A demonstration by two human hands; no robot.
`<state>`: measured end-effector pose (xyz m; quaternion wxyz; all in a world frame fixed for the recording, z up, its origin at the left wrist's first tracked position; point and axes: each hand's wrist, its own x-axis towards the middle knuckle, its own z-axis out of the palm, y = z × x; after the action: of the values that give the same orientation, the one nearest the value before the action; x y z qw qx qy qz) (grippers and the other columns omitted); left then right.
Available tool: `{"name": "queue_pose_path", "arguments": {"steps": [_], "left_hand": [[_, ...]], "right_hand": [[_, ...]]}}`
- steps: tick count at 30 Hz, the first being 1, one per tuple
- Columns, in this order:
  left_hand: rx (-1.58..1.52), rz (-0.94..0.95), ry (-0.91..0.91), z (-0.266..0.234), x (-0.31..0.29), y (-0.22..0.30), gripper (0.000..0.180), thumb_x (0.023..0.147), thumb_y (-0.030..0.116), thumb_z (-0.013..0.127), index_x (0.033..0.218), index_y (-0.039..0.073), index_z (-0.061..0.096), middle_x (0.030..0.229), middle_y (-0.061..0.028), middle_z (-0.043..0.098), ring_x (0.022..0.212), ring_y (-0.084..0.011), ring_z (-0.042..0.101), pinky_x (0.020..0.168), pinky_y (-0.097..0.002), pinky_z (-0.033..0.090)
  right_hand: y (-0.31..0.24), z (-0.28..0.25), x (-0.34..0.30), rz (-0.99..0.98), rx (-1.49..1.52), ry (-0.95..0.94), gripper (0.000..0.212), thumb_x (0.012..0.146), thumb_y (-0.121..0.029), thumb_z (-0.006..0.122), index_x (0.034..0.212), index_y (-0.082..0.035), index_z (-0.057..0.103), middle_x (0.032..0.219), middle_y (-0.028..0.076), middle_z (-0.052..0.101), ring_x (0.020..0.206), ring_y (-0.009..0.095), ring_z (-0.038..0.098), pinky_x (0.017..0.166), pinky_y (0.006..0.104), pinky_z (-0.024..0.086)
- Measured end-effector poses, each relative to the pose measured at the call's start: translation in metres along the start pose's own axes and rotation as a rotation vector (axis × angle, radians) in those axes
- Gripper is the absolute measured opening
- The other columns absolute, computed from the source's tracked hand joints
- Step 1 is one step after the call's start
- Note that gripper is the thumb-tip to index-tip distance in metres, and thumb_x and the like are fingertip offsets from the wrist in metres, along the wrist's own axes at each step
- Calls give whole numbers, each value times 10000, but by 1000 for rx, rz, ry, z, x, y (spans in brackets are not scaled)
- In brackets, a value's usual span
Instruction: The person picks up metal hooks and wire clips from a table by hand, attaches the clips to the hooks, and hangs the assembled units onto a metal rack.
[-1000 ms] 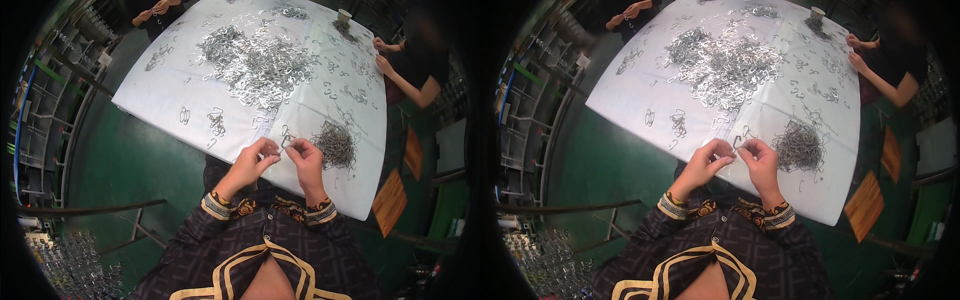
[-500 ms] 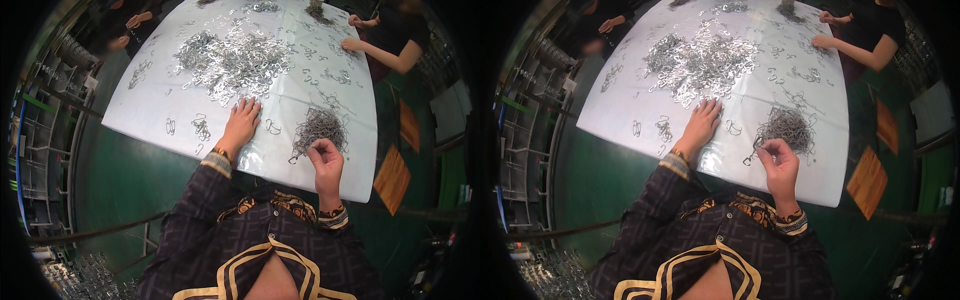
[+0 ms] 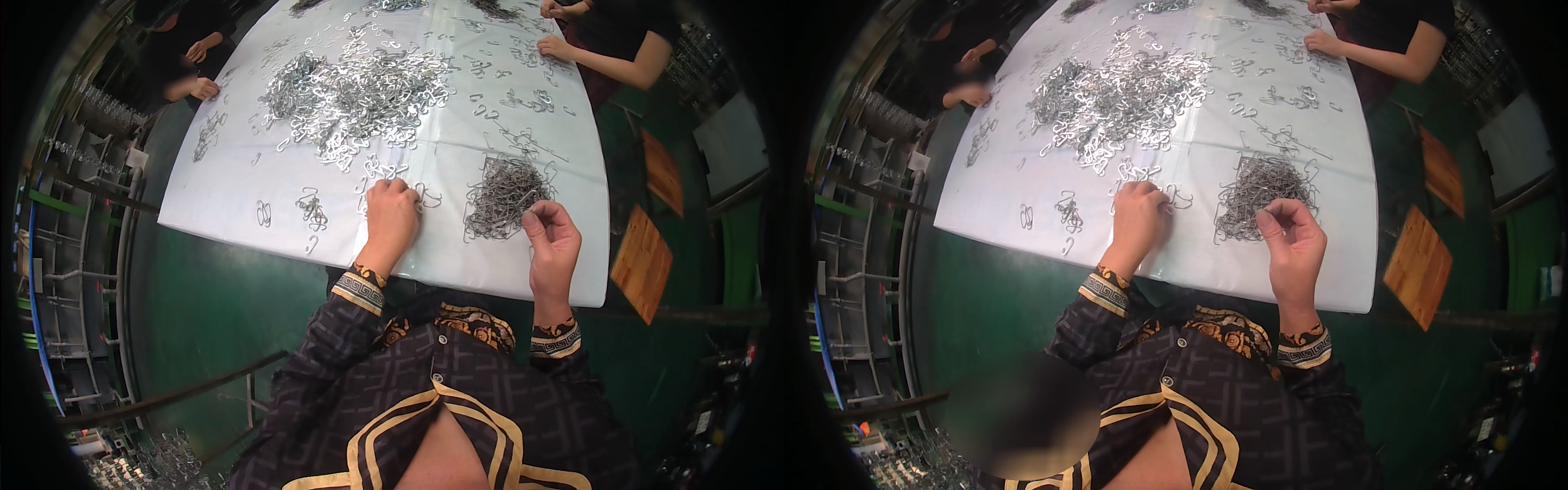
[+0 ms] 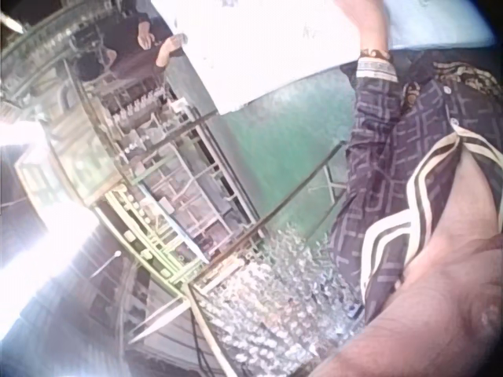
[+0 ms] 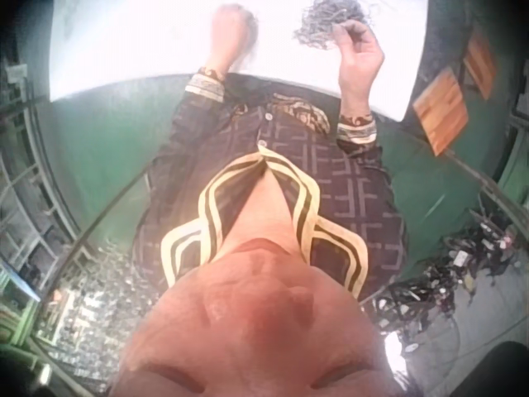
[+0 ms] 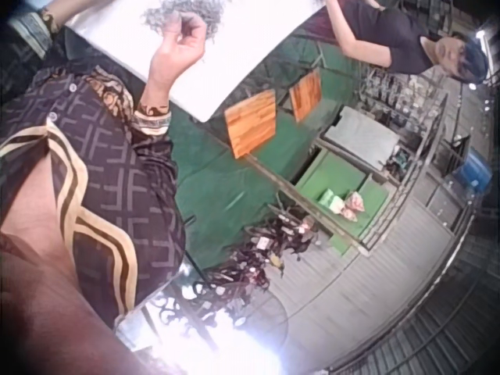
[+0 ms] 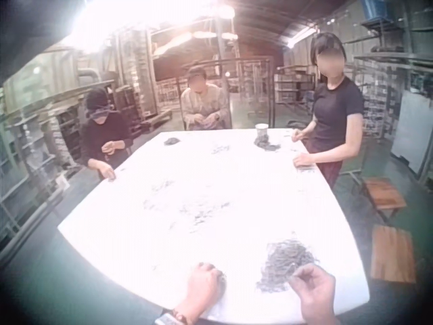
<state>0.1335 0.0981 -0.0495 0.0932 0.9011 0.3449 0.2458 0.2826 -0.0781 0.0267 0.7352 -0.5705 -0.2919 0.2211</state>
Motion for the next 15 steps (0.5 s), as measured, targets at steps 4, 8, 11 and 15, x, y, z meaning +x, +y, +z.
{"name": "queue_pose_path", "arguments": {"steps": [4, 8, 11, 15], "left_hand": [[258, 14, 79, -10, 4, 3, 62, 730, 118, 677, 754, 114, 734, 1008, -40, 604, 988, -243, 520, 913, -457, 342], [280, 50, -9, -9, 12, 12, 106, 780, 143, 621, 765, 136, 726, 916, -36, 555, 925, -239, 512, 867, -422, 355], [195, 142, 40, -6, 14, 18, 136, 771, 120, 597, 799, 158, 725, 881, -42, 541, 899, -233, 508, 824, -407, 362], [238, 240, -57, 13, 7, 23, 96, 739, 121, 585, 731, 82, 672, 894, -49, 549, 892, -234, 505, 788, -398, 361]], "right_hand": [[0, -2, -2, 10, -39, -3, 115, 855, -60, 698, 890, -4, 604, 832, -20, 583, 779, 61, 516, 718, 209, 419], [3, 1, -2, 13, -27, -18, 118, 849, -57, 702, 882, -4, 602, 830, -16, 582, 778, 63, 517, 726, 211, 421], [3, 4, -3, 7, -25, -39, 117, 847, -51, 702, 880, -6, 600, 829, -13, 581, 782, 67, 517, 731, 212, 421], [6, 6, -6, 20, 8, -59, 106, 848, -32, 693, 886, -7, 597, 830, -11, 577, 788, 70, 516, 735, 215, 422]]}}
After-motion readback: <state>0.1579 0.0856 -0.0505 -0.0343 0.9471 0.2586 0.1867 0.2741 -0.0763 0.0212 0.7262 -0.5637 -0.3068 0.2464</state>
